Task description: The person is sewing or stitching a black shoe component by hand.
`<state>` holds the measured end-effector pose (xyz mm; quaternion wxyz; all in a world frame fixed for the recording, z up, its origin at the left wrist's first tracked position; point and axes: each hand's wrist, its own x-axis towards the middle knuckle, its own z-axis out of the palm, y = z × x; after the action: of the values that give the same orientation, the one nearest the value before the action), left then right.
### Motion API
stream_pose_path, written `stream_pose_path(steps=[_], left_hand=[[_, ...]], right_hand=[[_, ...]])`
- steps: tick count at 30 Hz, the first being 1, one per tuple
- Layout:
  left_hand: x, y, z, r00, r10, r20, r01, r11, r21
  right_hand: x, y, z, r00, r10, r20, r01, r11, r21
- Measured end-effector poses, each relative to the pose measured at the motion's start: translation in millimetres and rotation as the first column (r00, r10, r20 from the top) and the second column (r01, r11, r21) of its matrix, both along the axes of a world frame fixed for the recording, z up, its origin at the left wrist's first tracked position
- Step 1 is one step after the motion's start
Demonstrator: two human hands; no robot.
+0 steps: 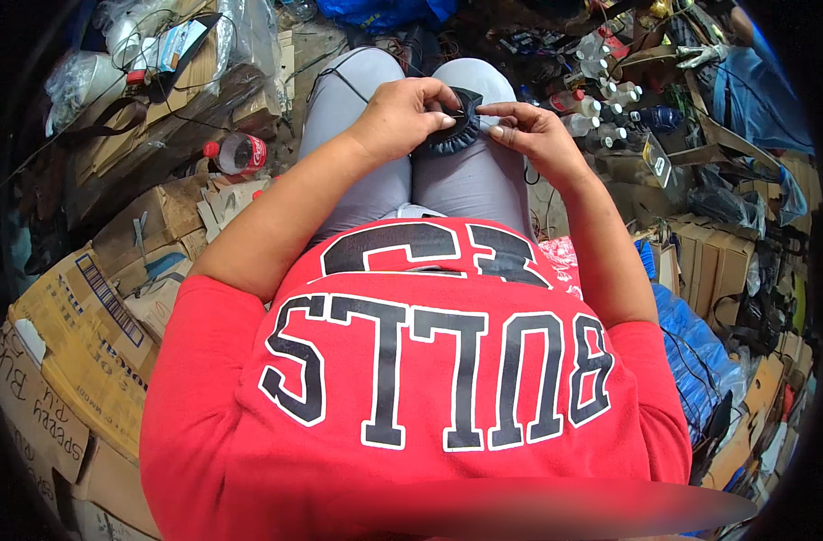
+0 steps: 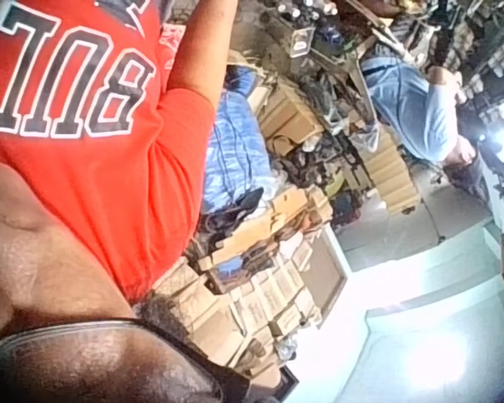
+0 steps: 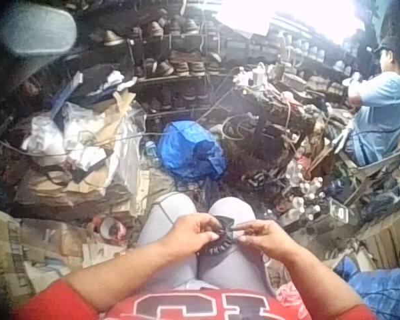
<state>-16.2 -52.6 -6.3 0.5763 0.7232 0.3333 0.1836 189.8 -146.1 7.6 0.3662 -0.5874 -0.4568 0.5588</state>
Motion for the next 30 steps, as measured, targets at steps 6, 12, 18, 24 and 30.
stream_pose_path(steps=[6, 12, 18, 24, 30], left_hand=[[14, -2, -15, 0.994, -0.002, 0.109, 0.015, 0.993, -0.115], [20, 5, -6, 0.992, -0.116, 0.058, 0.116, 0.993, 0.002], [11, 16, 17, 0.968, -0.227, -0.108, 0.250, 0.910, 0.330], [-7, 16, 22, 0.969, -0.194, -0.152, 0.215, 0.966, 0.141], [2, 12, 30, 0.947, -0.200, -0.251, 0.270, 0.921, 0.282]], right_hand=[[-2, 0, 3, 1.000, -0.014, -0.014, 0.013, 1.000, -0.021], [-6, 9, 12, 0.989, -0.021, 0.146, 0.016, 0.999, 0.038], [-1, 12, 11, 0.989, 0.024, 0.149, -0.027, 1.000, 0.014], [26, 2, 1, 1.000, 0.015, -0.001, -0.015, 1.000, 0.024], [25, -20, -1, 0.976, 0.068, 0.206, -0.054, 0.996, -0.073]])
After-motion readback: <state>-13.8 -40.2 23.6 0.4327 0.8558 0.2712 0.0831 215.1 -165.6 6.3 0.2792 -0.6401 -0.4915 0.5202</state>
